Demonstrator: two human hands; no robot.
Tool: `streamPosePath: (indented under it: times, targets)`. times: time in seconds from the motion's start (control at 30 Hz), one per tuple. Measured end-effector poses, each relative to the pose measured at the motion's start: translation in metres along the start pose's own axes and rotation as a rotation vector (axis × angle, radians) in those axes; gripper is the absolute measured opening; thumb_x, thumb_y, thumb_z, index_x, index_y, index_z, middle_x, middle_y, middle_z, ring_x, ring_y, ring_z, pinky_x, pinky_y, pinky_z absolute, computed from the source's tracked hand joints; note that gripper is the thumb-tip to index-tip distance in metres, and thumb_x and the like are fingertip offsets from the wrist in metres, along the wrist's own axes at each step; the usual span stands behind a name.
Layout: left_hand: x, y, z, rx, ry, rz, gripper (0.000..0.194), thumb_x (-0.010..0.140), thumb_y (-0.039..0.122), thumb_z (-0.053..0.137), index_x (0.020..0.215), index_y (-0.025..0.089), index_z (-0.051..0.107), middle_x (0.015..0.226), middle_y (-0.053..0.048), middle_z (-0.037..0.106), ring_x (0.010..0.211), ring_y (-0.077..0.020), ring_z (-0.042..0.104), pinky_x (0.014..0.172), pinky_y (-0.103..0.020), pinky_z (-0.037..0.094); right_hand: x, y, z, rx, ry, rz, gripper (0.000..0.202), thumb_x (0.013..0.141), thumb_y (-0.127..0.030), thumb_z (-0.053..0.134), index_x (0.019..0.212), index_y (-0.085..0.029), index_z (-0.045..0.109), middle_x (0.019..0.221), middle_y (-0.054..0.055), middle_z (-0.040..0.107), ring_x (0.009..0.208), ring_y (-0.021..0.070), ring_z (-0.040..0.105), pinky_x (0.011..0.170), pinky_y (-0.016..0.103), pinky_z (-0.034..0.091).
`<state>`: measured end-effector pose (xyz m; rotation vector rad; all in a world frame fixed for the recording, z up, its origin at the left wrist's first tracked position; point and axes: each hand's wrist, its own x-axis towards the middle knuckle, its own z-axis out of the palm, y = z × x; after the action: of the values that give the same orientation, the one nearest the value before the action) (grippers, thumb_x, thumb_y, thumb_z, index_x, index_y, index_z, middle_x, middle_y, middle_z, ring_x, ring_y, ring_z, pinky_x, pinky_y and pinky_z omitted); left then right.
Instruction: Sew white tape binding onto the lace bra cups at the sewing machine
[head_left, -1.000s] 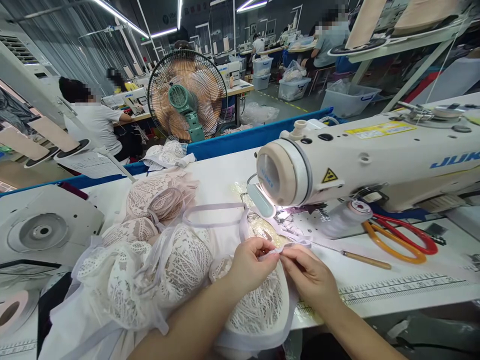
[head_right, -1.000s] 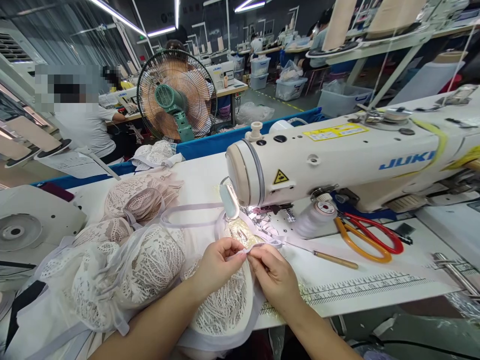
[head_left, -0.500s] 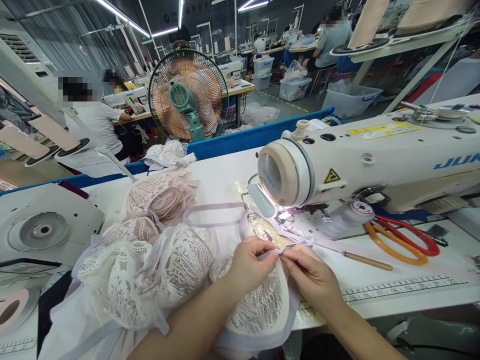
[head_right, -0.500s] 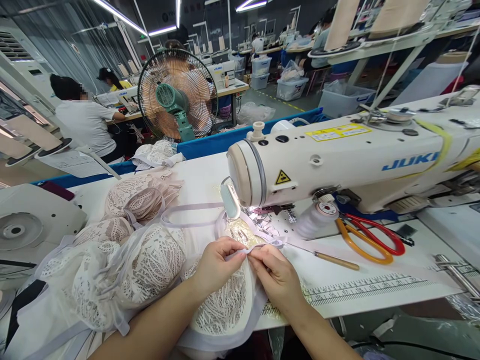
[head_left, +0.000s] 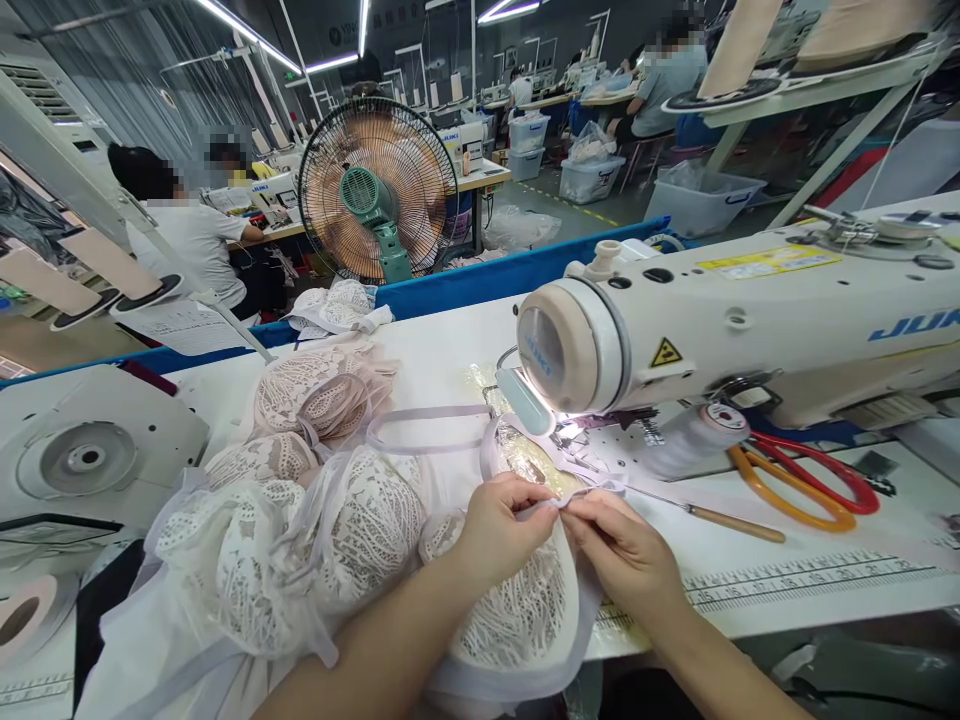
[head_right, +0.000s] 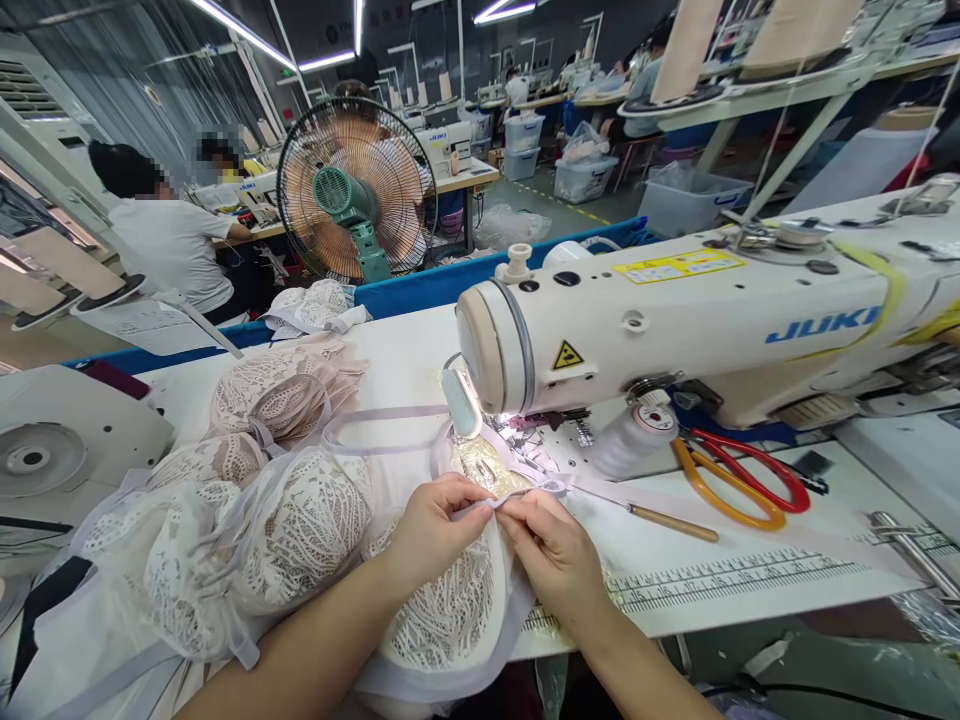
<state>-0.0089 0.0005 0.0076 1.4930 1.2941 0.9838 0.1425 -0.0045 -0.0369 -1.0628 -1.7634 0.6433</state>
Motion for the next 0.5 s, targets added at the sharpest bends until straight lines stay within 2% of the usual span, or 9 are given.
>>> streamPosePath:
  times: [0.3,0.5]
  targets:
    - [0.0012,-0.0035,0.0018,-0.059,-0.008,-0.023,0.012,0.067,0.018,0.057,0.071,0.012,0.066,0.072,-0.005,0.057,0.069,-0.0147,0.054,0.065,-0.026,0.043,-0.0002,-0.0035,0.0008,-0.023,0.002,0.014,0.011,0.083,-0.022,0.049,0.078,-0.022,0.059,0.068,0.001,0.053,0.063,0.0132,0.052,0.054,0.024,0.043]
    - [0.0007,-0.0018,0.0007,-0.011,-0.010,-0.007,0.012,0.069,0.019,0.056,0.071,0.013,0.066,0.070,-0.004,0.057,0.068,-0.0146,0.053,0.065,-0.026,0.041,0.0011,-0.0067,0.0007,-0.046,-0.003,0.058,0.014,0.082,-0.025,0.049,0.074,-0.021,0.059,0.067,0.001,0.054,0.063,0.0135,0.052,0.055,0.024,0.043]
